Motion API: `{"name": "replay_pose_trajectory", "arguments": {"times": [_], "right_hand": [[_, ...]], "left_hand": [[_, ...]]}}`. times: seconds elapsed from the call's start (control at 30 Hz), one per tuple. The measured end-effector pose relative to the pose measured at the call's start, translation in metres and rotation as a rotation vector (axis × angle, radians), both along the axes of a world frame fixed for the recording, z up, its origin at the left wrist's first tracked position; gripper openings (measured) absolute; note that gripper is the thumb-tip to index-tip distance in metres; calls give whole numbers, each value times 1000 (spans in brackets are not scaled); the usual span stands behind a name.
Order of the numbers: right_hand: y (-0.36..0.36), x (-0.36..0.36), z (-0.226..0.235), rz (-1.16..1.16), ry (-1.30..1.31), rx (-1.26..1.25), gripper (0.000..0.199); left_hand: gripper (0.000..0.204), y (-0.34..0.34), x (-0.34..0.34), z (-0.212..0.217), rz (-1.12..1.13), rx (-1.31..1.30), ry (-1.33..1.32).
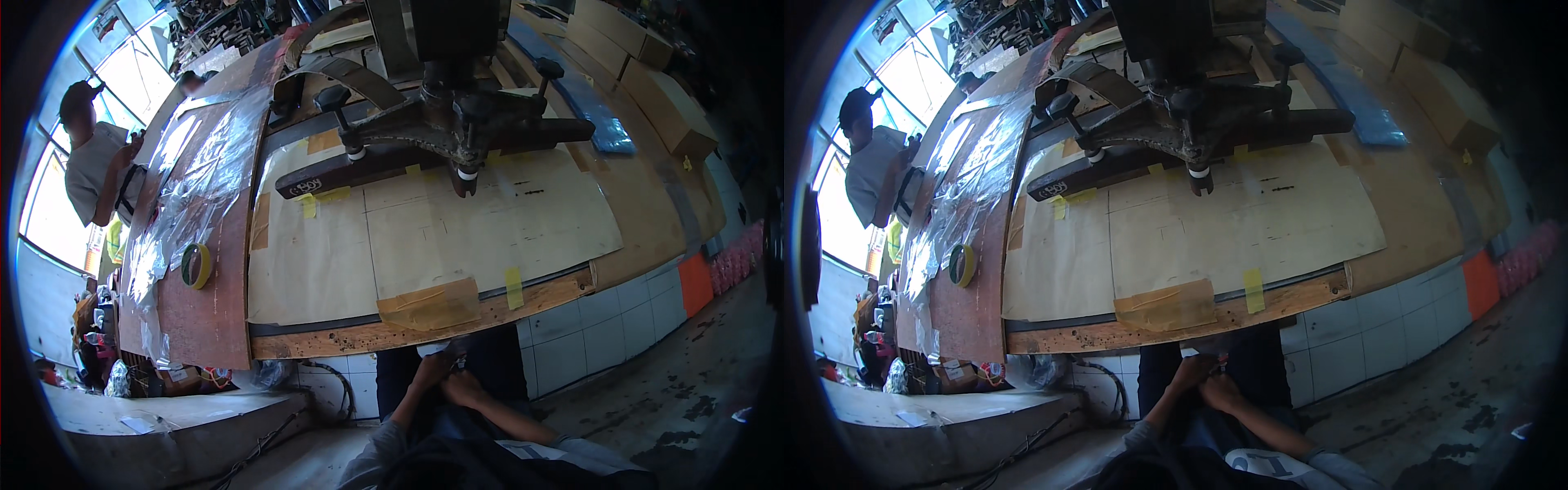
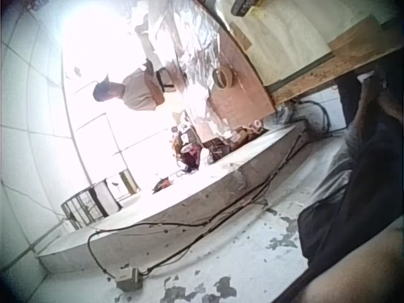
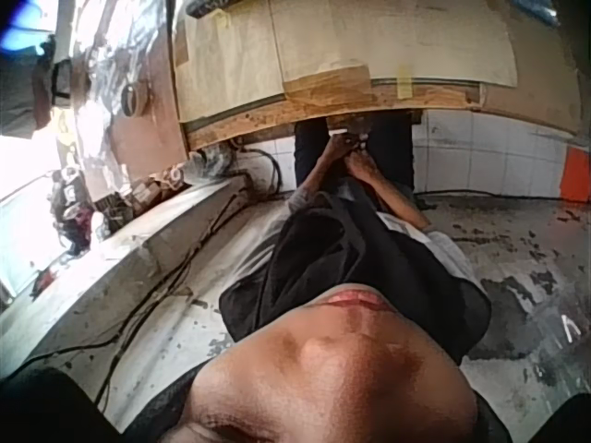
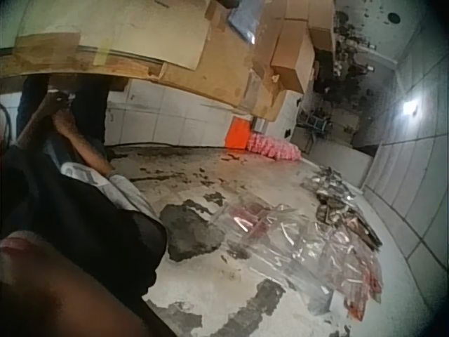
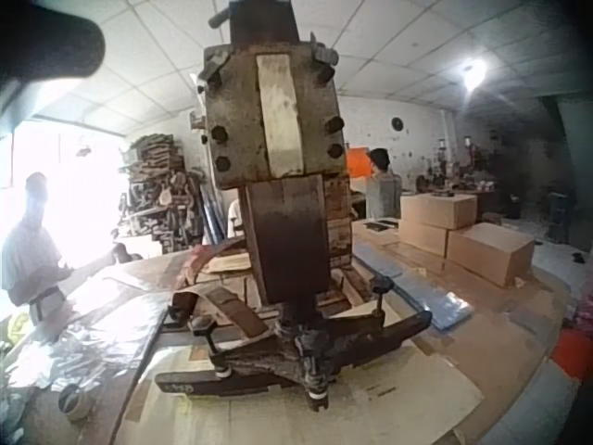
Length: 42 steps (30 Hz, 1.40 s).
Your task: The person cleans small grey components using a transparent sheet, then applies tape to a larger workpiece on a production machine.
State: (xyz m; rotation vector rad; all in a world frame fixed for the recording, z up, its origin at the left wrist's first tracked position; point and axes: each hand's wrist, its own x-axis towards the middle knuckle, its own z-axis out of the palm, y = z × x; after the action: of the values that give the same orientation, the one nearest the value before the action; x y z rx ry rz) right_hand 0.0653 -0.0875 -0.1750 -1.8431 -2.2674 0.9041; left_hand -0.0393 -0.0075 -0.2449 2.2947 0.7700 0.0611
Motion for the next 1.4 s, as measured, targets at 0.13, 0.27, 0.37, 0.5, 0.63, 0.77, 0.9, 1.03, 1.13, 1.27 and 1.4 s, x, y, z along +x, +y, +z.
{"name": "replay_pose_trajectory", "arguments": {"times": [0.13,0.27,0.37,0.5,0.63,0.77,0.9,1.03,1.13,1.27,1.4], "right_hand": [[1,2,3,-1,7,19,13],[0,2,-2,-1,11,0,13],[1,-1,-4,18,-1,-39,14],[1,2,-2,-2,5,-40,14],[3,4,1,13,9,-47,16],[3,4,-3,-6,7,118,16],[6,9,4,-6,17,26,17],[8,9,1,-1,8,-14,18],[9,13,6,4,-19,-30,18],[6,11,12,7,-31,8,18],[-1,16,12,-18,-87,53,20]], "left_hand": [[25,-2,1,-5,-13,146,-128],[26,-3,1,0,59,28,-167],[27,-4,-6,-13,83,10,-210],[27,-2,0,3,38,49,-88],[20,0,5,8,156,-122,31],[21,4,1,-3,123,-124,3],[22,7,6,19,107,-170,-67],[23,8,4,24,104,-168,-173],[23,10,9,39,97,-183,-135],[22,9,3,19,136,-364,-14],[21,9,7,14,107,-244,-33]]}}
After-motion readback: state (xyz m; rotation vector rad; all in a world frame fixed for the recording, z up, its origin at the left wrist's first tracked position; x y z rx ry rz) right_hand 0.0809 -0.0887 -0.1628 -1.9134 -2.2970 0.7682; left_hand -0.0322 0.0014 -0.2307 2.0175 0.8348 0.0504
